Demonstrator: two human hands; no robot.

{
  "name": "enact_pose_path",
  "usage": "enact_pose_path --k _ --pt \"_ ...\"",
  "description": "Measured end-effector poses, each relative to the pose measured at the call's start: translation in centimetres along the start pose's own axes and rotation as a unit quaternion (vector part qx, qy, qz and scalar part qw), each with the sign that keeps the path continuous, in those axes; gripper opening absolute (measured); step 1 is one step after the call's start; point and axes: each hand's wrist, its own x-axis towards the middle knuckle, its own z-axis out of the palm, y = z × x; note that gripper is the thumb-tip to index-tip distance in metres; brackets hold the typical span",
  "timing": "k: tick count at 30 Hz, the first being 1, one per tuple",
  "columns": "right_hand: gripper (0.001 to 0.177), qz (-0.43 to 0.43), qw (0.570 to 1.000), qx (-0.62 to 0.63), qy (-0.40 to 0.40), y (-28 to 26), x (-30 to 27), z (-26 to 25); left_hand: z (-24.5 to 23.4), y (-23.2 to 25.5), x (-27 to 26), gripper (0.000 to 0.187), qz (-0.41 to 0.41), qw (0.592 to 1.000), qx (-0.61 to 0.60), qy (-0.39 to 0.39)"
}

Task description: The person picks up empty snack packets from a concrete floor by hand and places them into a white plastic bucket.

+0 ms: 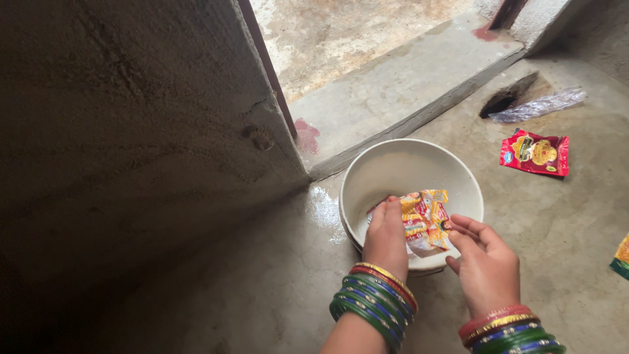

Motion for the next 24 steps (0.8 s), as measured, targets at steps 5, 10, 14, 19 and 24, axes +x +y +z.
enact_pose_path --k 5,10,14,19,24 --pt "0.032 -0.015 1.000 -0.003 -0.008 -0.9 0.7 0.9 0.0 1.8 0.7 0.053 -0.003 0.999 0.046 0.010" --pt "0.036 -0.027 0.999 -0.008 -0.017 -1.8 1.2 1.2 0.0 2.1 1.4 0.056 0.003 0.997 0.072 0.012" --pt "0.039 -0.034 0.999 -0.029 -0.021 -2.0 1.1 1.3 -0.4 2.2 1.7 0.064 0.003 0.992 0.120 0.048" --pt "0.037 -0.026 0.999 -0.017 0.006 -1.8 0.4 0.9 -0.3 3.3 0.6 0.059 -0.011 0.993 0.115 0.027" --pt "0.036 -0.019 0.999 0.031 0.004 -2.3 -0.5 0.1 1.2 3.9 -0.3 0.055 0.043 0.997 0.065 0.007"
